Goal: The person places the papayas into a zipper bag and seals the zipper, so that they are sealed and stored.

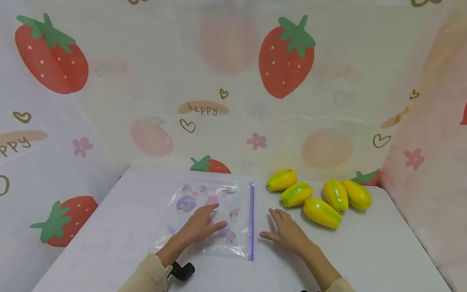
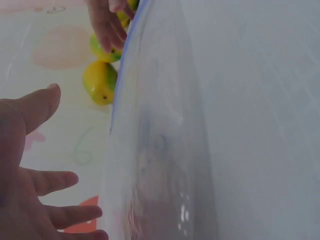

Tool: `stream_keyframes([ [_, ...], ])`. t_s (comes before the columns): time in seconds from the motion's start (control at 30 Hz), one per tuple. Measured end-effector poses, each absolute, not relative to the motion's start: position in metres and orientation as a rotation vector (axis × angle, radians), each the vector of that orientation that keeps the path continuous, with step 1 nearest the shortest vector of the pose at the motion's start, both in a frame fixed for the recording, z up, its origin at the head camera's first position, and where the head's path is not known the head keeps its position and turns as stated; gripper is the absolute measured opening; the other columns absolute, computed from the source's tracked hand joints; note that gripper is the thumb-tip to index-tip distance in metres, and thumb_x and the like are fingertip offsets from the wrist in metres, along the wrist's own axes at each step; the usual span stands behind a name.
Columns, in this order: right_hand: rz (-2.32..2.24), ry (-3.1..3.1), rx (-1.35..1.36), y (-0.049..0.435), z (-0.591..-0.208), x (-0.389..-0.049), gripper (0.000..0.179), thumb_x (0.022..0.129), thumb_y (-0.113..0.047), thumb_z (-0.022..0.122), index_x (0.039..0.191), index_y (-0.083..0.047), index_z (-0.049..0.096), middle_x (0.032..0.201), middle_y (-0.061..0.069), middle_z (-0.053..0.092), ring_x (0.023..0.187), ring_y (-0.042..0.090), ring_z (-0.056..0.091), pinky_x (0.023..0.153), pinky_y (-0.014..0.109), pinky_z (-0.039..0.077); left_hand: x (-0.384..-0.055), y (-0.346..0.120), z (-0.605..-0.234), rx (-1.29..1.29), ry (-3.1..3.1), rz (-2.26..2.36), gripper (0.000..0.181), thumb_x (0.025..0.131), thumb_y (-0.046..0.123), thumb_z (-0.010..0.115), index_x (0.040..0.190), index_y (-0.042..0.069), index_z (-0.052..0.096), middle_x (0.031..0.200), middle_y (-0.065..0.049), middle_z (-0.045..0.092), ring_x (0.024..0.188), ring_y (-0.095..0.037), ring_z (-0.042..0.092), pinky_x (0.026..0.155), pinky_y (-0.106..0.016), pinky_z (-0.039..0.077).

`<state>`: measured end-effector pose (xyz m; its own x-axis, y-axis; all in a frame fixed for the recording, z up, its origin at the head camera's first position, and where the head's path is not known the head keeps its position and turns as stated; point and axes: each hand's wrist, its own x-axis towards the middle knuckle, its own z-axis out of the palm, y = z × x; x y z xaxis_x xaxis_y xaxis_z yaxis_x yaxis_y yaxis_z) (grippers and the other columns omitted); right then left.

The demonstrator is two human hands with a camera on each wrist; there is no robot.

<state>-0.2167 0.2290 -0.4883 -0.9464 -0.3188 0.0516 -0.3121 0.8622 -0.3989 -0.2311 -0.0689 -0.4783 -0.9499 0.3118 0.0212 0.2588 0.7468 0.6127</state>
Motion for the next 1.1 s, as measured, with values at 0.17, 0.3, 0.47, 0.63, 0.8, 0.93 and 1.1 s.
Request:
stream_keyframes([
  [0.17,-0.679,2.968,-0.539,0.226,-0.489,-0.219,0.083,0.084,-0.054,0.067,0.144,-0.001,0.042,0.145,0.028,0.042,0.134,0.047,0.039,0.108,0.061,0.034,-0.233,-0.063,-0.478,0.453,2.800,1.076,0.071,0.089,0.043,0.066,0.143,0.003,0.043,0.146,-0.022,0.045,0.137,-0.042,0.038,0.111,-0.058,0.032],
  [0.3,-0.678,2.947,-0.535,0.223,-0.488,-0.218,0.082,0.084,-0.053,0.069,0.143,-0.003,0.044,0.144,0.027,0.043,0.134,0.046,0.040,0.108,0.061,0.034,-0.234,-0.056,-0.479,0.431,2.753,1.125,0.069,0.088,0.041,0.066,0.143,0.005,0.044,0.147,-0.022,0.045,0.138,-0.041,0.038,0.111,-0.056,0.033],
  [0.47,-0.658,2.948,-0.555,0.221,-0.489,-0.218,0.080,0.083,-0.053,0.069,0.142,-0.003,0.046,0.144,0.025,0.045,0.134,0.045,0.042,0.108,0.060,0.036,-0.236,-0.045,-0.479,0.411,2.726,1.174,0.067,0.088,0.041,0.066,0.142,0.006,0.046,0.146,-0.021,0.046,0.137,-0.041,0.040,0.111,-0.056,0.034],
  [0.63,-0.644,2.949,-0.598,0.219,-0.491,-0.220,0.079,0.083,-0.052,0.069,0.141,-0.002,0.048,0.142,0.025,0.047,0.132,0.044,0.044,0.107,0.058,0.037,-0.239,-0.035,-0.481,0.378,2.724,1.170,0.064,0.088,0.042,0.067,0.140,0.008,0.049,0.145,-0.018,0.048,0.136,-0.039,0.042,0.110,-0.055,0.036],
  [0.8,-0.613,2.962,-0.653,0.217,-0.491,-0.221,0.077,0.083,-0.051,0.070,0.139,-0.001,0.050,0.139,0.024,0.050,0.129,0.042,0.047,0.106,0.057,0.039,-0.239,-0.026,-0.481,0.380,2.722,1.164,0.065,0.087,0.040,0.068,0.140,0.006,0.048,0.143,-0.019,0.050,0.135,-0.040,0.043,0.110,-0.054,0.036],
  [0.93,-0.588,2.962,-0.713,0.215,-0.490,-0.221,0.075,0.083,-0.049,0.071,0.137,0.000,0.052,0.137,0.024,0.051,0.128,0.042,0.048,0.105,0.057,0.040,-0.239,-0.020,-0.480,0.385,2.717,1.151,0.066,0.086,0.039,0.070,0.140,0.006,0.048,0.142,-0.019,0.051,0.134,-0.039,0.045,0.110,-0.053,0.037],
  [1.1,-0.579,2.941,-0.708,0.213,-0.490,-0.222,0.073,0.081,-0.048,0.073,0.135,-0.003,0.055,0.137,0.022,0.052,0.128,0.041,0.049,0.104,0.056,0.041,-0.239,-0.011,-0.478,0.397,2.722,1.118,0.063,0.087,0.038,0.070,0.138,0.007,0.051,0.139,-0.017,0.055,0.130,-0.037,0.049,0.108,-0.052,0.040],
])
